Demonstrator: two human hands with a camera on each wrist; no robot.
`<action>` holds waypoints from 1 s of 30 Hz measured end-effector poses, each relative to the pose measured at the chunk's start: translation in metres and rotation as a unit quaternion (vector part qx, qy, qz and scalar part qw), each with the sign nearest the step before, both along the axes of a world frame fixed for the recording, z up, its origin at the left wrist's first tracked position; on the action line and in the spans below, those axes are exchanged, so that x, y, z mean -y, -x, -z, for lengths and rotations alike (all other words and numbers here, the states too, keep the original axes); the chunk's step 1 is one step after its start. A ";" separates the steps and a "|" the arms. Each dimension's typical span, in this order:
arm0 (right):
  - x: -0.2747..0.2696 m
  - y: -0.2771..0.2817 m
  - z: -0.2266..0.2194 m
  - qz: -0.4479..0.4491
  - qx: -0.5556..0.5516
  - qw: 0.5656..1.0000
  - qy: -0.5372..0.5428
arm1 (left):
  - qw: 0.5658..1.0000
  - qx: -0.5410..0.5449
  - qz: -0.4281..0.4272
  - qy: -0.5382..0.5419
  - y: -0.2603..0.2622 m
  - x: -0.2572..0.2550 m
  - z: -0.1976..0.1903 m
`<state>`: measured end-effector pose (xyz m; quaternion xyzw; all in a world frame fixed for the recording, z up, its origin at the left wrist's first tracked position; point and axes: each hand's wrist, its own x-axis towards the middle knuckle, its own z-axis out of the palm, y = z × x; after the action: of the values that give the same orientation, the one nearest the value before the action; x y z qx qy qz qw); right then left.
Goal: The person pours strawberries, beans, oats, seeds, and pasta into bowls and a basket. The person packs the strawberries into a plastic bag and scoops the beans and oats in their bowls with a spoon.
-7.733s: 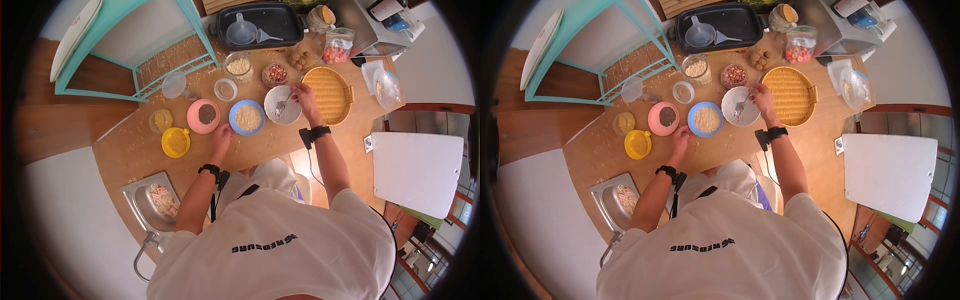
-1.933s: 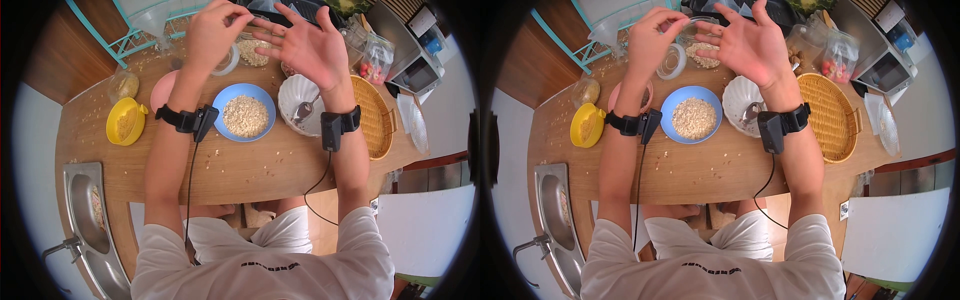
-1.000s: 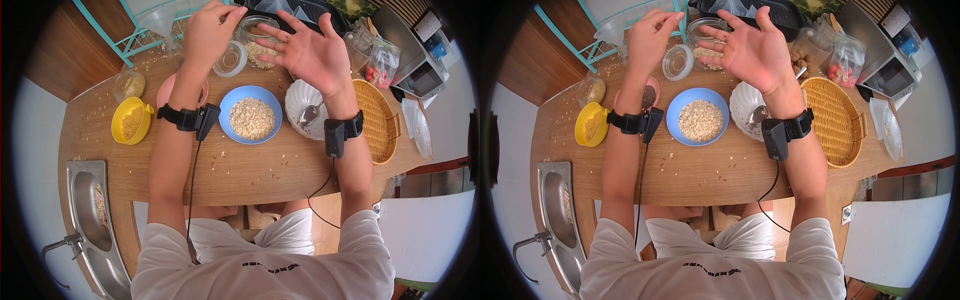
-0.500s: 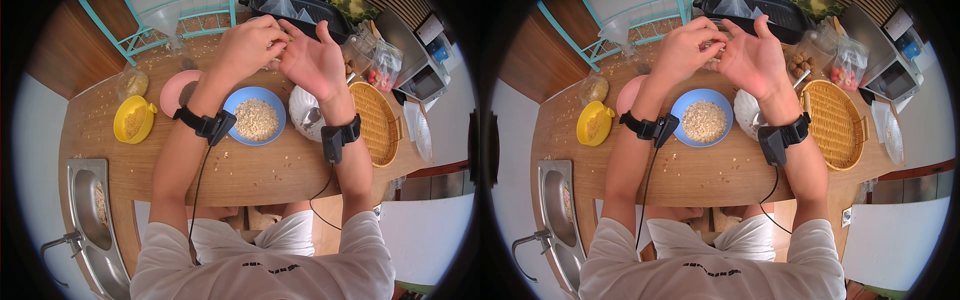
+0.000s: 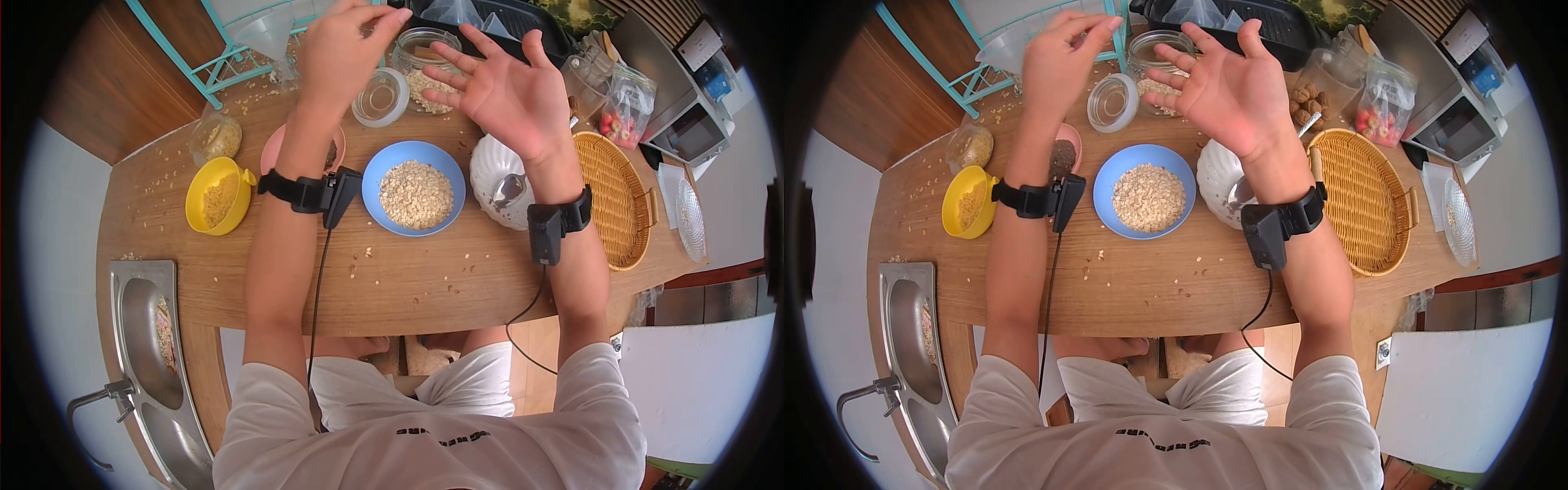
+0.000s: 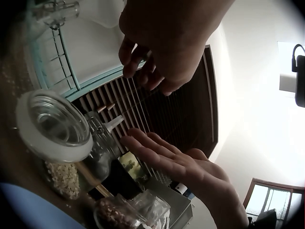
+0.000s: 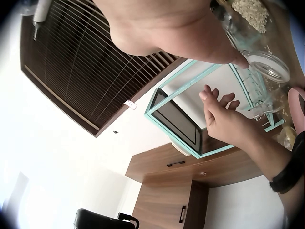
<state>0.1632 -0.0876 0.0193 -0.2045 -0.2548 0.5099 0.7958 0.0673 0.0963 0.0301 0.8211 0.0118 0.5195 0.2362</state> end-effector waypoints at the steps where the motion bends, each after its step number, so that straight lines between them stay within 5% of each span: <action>1: 0.000 0.000 0.000 0.000 0.000 1.000 0.000 | 0.998 -0.016 -0.056 -0.001 0.001 -0.006 0.002; 5: -0.002 -0.001 0.003 -0.001 0.010 1.000 -0.004 | 0.967 -0.030 -0.242 -0.077 -0.001 -0.028 0.014; 12: 0.002 0.018 -0.023 0.081 0.022 0.995 0.056 | 0.947 0.033 -0.288 -0.135 0.001 -0.008 0.003; 14: 0.002 -0.001 -0.018 0.087 0.110 0.988 0.061 | 0.983 -0.080 -0.165 -0.004 0.005 -0.006 -0.001; 16: 0.008 -0.010 -0.017 0.092 0.197 0.974 0.065 | 0.988 -0.057 -0.140 -0.035 -0.001 -0.020 0.007; 18: 0.014 -0.009 -0.021 0.192 0.523 0.811 0.176 | 0.991 -0.035 -0.114 -0.065 -0.002 -0.022 0.011; 23: 0.004 -0.005 -0.004 0.193 0.609 0.761 0.114 | 0.980 -0.155 -0.039 0.118 0.015 0.016 -0.014; 26: 0.008 0.013 -0.026 0.140 0.612 0.754 0.194 | 0.978 -0.171 -0.038 0.117 0.028 0.031 -0.019; 30: 0.005 0.026 -0.029 0.193 0.595 0.734 0.263 | 0.981 -0.165 -0.039 0.098 0.035 0.041 -0.032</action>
<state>0.1376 -0.0927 0.0478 -0.7120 -0.4873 0.1660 0.4776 0.0324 0.0556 0.0617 0.8672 0.1334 0.3819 0.2902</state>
